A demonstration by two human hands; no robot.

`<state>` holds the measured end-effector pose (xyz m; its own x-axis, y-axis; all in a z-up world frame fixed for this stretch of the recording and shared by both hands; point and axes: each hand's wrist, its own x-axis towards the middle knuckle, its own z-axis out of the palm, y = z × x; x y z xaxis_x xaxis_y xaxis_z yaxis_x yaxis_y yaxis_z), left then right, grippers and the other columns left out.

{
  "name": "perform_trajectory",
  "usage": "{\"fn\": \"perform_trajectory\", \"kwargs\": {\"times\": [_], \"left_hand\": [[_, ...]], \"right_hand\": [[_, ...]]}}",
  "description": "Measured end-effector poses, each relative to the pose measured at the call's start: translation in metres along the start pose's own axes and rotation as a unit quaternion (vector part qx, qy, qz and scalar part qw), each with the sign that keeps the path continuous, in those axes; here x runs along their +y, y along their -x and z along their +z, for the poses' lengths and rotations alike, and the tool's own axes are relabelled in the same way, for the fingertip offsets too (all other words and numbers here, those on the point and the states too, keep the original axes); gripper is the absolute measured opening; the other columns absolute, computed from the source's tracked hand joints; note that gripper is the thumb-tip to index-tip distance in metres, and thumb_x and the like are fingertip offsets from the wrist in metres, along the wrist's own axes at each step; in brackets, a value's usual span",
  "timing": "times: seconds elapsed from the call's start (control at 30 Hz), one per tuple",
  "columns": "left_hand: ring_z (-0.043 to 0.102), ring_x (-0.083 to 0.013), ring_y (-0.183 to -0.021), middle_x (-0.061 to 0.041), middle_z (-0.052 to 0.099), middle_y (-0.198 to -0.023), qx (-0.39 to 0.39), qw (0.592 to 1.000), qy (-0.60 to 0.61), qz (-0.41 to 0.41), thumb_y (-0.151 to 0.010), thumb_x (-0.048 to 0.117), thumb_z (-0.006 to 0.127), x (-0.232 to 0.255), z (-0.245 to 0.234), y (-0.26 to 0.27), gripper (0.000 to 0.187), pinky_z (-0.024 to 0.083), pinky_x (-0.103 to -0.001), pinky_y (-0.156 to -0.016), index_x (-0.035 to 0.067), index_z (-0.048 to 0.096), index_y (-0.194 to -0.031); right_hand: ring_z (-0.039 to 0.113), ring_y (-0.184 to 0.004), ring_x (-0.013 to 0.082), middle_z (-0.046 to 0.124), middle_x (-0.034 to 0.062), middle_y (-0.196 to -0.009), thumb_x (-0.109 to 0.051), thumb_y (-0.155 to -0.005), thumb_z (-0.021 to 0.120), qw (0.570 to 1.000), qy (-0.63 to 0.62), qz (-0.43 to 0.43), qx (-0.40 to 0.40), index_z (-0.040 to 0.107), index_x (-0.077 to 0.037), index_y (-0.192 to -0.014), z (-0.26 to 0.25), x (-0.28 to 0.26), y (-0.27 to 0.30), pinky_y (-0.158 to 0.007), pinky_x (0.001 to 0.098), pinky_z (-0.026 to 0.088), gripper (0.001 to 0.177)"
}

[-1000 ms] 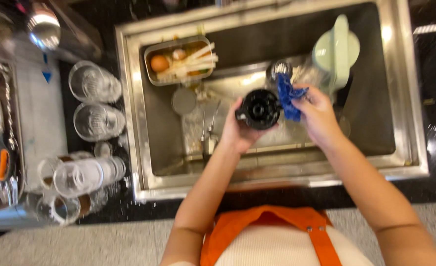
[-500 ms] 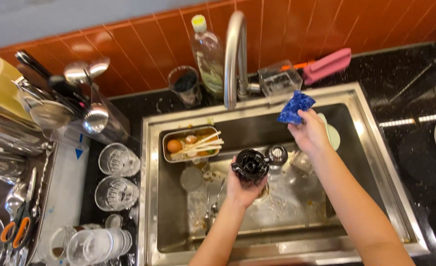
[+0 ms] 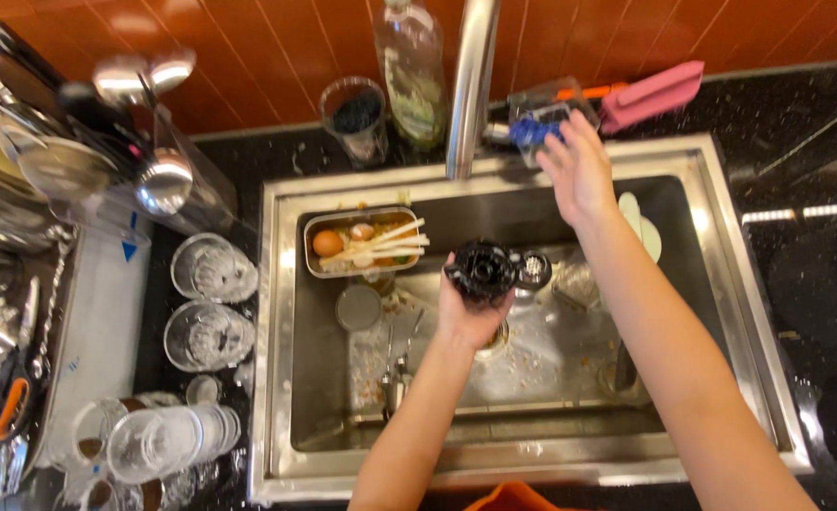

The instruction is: The recorder is washing glassware and bar tools in a commercial sink.

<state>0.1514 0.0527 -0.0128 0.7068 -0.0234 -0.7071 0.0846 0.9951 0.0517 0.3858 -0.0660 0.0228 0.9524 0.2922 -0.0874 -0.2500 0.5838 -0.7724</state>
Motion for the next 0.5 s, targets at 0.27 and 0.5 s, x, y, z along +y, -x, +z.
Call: {"fn": "perform_trajectory", "kwargs": {"times": [0.27, 0.5], "left_hand": [[0.055, -0.0322, -0.119, -0.014, 0.060, -0.131, 0.010, 1.000, 0.022, 0.015, -0.088, 0.068, 0.059, 0.009, 0.001, -0.011, 0.072, 0.050, -0.050, -0.102, 0.015, 0.060, -0.136], [0.057, -0.0348, -0.124, -0.014, 0.060, -0.136, -0.015, 0.997, 0.062, 0.049, -0.089, 0.061, 0.060, 0.011, 0.009, 0.003, 0.066, 0.049, -0.055, -0.107, 0.014, 0.060, -0.136]], "right_hand": [[0.068, -0.105, 0.0144, 0.046, 0.0151, -0.161, -0.020, -0.106, 0.058, 0.949, 0.298, -0.069, -0.080, 0.040, -0.004, -0.160, 0.028, 0.012, -0.011, -0.074, 0.0247, 0.055, 0.059], [0.069, -0.089, 0.0109, 0.060, 0.0080, -0.130, -0.026, -0.105, 0.064, 0.915, 0.376, -0.075, -0.127, 0.050, -0.002, -0.141, 0.031, 0.043, -0.039, -0.057, 0.0229, 0.048, 0.046]]}}
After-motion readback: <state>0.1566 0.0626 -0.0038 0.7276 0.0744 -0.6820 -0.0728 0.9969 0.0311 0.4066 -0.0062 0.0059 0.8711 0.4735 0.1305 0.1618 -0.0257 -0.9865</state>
